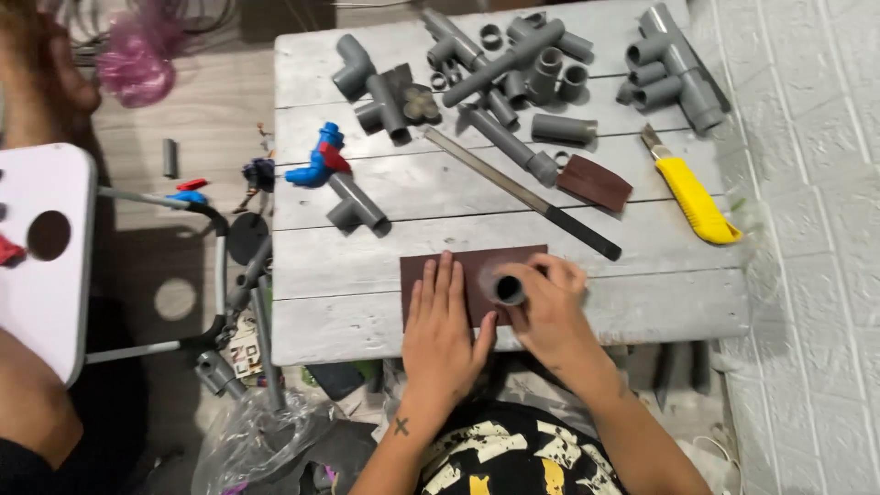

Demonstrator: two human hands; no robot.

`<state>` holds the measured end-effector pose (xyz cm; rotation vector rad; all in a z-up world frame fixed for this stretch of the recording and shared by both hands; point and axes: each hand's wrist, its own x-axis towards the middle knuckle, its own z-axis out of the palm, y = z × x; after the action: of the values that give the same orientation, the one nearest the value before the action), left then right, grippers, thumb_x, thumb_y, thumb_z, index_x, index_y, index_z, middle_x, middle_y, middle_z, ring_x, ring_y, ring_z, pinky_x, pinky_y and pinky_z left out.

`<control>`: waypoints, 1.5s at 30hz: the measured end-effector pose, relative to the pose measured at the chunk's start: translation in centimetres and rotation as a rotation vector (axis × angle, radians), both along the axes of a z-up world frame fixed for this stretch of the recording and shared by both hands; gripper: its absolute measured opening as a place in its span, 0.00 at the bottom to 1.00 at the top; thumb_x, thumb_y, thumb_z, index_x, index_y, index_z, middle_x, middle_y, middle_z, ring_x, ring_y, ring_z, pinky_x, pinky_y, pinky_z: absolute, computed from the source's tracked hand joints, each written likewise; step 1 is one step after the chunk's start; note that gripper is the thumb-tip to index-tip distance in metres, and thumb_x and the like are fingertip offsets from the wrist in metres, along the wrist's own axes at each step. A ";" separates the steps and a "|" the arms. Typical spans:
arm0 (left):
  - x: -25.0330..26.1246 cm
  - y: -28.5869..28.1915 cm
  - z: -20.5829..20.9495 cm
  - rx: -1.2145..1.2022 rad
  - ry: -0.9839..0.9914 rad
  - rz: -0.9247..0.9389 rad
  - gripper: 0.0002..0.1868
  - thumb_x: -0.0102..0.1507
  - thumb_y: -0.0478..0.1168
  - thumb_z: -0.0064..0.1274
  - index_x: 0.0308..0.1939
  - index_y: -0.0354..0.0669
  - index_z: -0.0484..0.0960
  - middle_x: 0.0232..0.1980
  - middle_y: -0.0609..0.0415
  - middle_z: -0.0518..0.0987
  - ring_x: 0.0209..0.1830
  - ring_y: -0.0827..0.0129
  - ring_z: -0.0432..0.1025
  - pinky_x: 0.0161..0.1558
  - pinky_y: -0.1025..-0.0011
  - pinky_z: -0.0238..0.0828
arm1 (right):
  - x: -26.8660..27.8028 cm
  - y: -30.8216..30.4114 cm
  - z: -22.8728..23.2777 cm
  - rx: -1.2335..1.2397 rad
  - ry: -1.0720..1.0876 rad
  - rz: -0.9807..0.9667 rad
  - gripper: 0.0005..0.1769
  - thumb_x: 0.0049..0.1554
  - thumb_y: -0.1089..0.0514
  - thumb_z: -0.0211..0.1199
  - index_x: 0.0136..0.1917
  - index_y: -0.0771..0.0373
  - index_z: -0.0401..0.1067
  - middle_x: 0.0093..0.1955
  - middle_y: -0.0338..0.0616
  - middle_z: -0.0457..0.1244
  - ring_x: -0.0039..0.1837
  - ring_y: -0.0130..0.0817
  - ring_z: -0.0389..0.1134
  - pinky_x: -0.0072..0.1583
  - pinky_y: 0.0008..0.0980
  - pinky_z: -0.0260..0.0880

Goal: Sanding and filing the ends of PVC pipes to prepare them for assembly using sandpaper, a file, and a hacksaw blade.

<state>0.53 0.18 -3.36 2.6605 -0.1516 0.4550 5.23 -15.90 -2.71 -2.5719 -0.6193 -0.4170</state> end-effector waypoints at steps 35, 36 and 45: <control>0.2 0.2 -0.8 -0.052 0.007 0.036 0.38 0.66 0.56 0.50 0.72 0.31 0.67 0.78 0.38 0.62 0.79 0.47 0.56 0.77 0.55 0.45 | 1.8 0.3 -0.8 -0.044 0.074 0.014 0.13 0.57 0.50 0.68 0.56 0.47 0.73 0.53 0.23 0.69 0.62 0.36 0.61 0.65 0.46 0.45; 0.2 0.3 -0.9 -0.056 0.004 0.033 0.38 0.67 0.56 0.50 0.72 0.31 0.68 0.78 0.38 0.62 0.79 0.47 0.56 0.77 0.56 0.45 | 2.6 0.5 -0.8 -0.065 0.049 -0.003 0.13 0.57 0.51 0.69 0.55 0.49 0.74 0.52 0.27 0.69 0.61 0.38 0.61 0.65 0.49 0.45; 0.1 0.1 -1.2 -0.032 0.017 0.035 0.39 0.66 0.57 0.49 0.73 0.32 0.66 0.79 0.39 0.61 0.80 0.48 0.54 0.77 0.56 0.43 | 0.5 0.1 -0.6 -0.060 0.132 0.052 0.20 0.52 0.55 0.68 0.58 0.44 0.72 0.57 0.21 0.68 0.64 0.35 0.60 0.66 0.47 0.46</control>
<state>0.67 0.27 -4.60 2.6381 -0.0919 0.4420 5.71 -15.78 -3.26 -2.6086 -0.6588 -0.2119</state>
